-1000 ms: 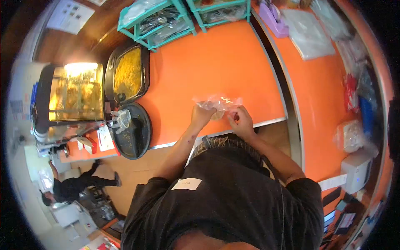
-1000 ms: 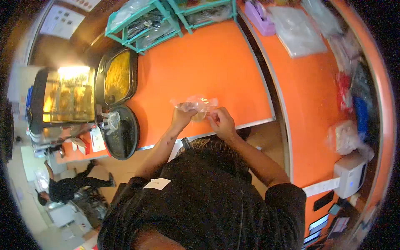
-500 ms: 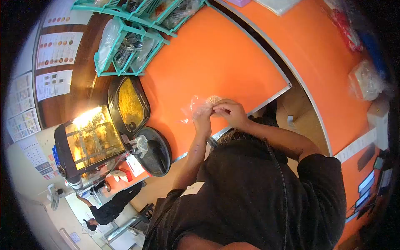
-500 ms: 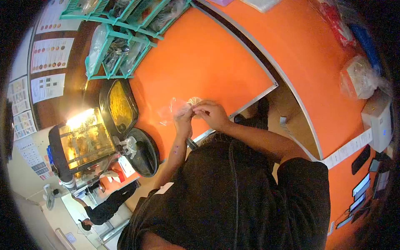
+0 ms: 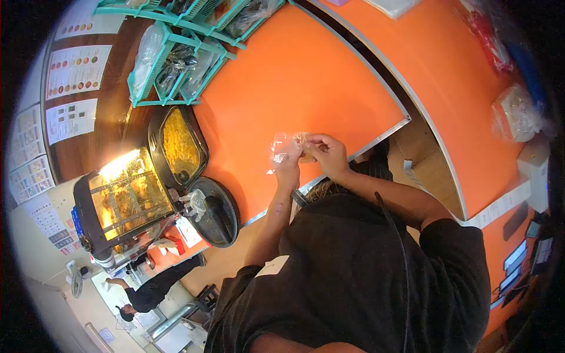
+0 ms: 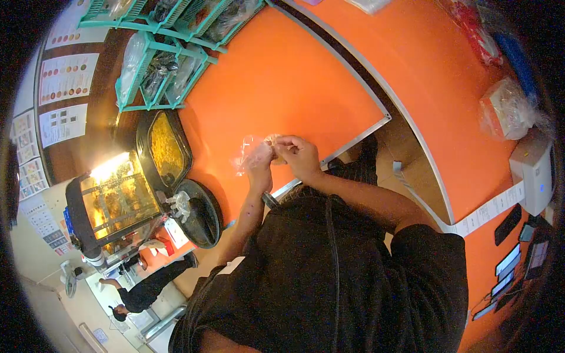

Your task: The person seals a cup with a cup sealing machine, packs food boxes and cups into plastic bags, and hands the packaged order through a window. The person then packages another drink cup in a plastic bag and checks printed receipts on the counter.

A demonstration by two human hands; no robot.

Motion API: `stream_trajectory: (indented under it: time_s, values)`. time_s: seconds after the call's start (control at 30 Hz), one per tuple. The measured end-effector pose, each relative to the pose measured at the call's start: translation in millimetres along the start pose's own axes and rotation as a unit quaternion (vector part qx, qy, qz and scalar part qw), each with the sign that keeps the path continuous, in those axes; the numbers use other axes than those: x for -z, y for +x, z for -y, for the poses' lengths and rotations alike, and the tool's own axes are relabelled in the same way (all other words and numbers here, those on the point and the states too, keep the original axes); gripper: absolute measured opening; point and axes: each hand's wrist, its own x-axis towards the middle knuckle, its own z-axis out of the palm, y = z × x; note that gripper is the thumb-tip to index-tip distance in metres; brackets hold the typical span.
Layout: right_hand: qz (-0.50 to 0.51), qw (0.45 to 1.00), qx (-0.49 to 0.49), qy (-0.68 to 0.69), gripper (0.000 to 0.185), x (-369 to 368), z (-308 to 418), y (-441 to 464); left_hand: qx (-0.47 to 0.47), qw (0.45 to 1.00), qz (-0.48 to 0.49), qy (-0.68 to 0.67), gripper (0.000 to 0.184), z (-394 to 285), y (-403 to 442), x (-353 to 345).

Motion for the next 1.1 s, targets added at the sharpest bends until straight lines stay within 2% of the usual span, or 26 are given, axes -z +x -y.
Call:
stream_trajectory:
  time_s: [0.07, 0.1, 0.17, 0.2, 0.23, 0.33, 0.57, 0.63, 0.73, 0.83, 0.9, 0.97, 1.0, 1.03, 1.1]
  values:
    - [-0.007, 1.000, 0.005, -0.020, 0.015, -1.3, 5.2, -1.1, 0.032, 0.999, -0.015, -0.023, 0.015, -5.4, -1.3, -0.3]
    - [-0.011, 0.999, 0.007, -0.031, 0.015, -1.2, 7.1, -1.7, 0.145, 0.973, -0.026, -0.178, 0.016, -9.7, -2.2, -5.4]
    - [-0.005, 0.997, 0.032, -0.066, 0.014, 0.7, 2.3, -0.5, 0.161, 0.965, -0.030, -0.203, 0.019, -8.7, -4.0, -7.8]
    - [-0.002, 0.996, 0.045, -0.083, 0.014, 1.2, 2.0, -0.1, 0.067, 0.995, -0.022, -0.074, 0.021, -2.4, -5.8, -6.3]
    - [0.002, 0.993, 0.053, -0.104, 0.013, 2.1, 2.1, -1.3, -0.028, 0.998, -0.013, 0.057, 0.023, 3.1, -8.3, -6.2]
    - [0.005, 0.986, 0.076, -0.151, 0.012, 2.9, 2.5, -3.7, 0.013, 1.000, 0.023, -0.008, 0.024, 10.1, -12.4, -6.7]
    - [0.017, 0.987, 0.068, -0.145, 0.012, 6.8, 9.9, -7.2, 0.087, 0.968, -0.038, -0.234, 0.020, 6.5, -10.6, -11.7]
    - [0.019, 0.986, 0.069, -0.152, 0.012, 7.5, 9.7, -7.4, 0.141, 0.948, -0.024, -0.283, 0.022, 1.2, -9.6, -8.9]
    - [0.019, 0.982, 0.078, -0.171, 0.013, 7.1, 9.7, -6.6, 0.217, 0.869, -0.061, -0.441, 0.025, -7.5, -9.5, -9.9]
    - [0.025, 0.985, 0.061, -0.159, 0.015, 7.6, 16.5, -7.2, 0.178, 0.916, -0.029, -0.359, 0.027, -23.3, -4.0, -1.1]
    - [0.041, 0.988, 0.022, -0.148, 0.016, 9.3, 20.8, -7.6, 0.280, 0.765, -0.099, -0.572, 0.025, -40.5, 3.2, 2.6]
    - [0.028, 0.992, 0.018, -0.126, 0.017, 9.7, 13.7, -5.6, 0.221, 0.798, -0.094, -0.554, 0.024, -42.0, 6.9, 4.8]
    - [0.022, 0.993, 0.016, -0.115, 0.017, 9.3, 14.3, -3.9, 0.109, 0.898, -0.053, -0.423, 0.024, -37.5, 9.1, 8.9]
    - [0.014, 0.991, 0.016, -0.133, 0.017, 10.1, 15.3, -2.6, -0.006, 0.961, -0.011, -0.275, 0.025, -34.4, 10.0, 10.7]
    - [0.000, 0.985, 0.017, -0.170, 0.016, 11.1, 19.8, 1.4, -0.011, 0.983, -0.006, -0.185, 0.021, -39.0, 12.3, 12.2]
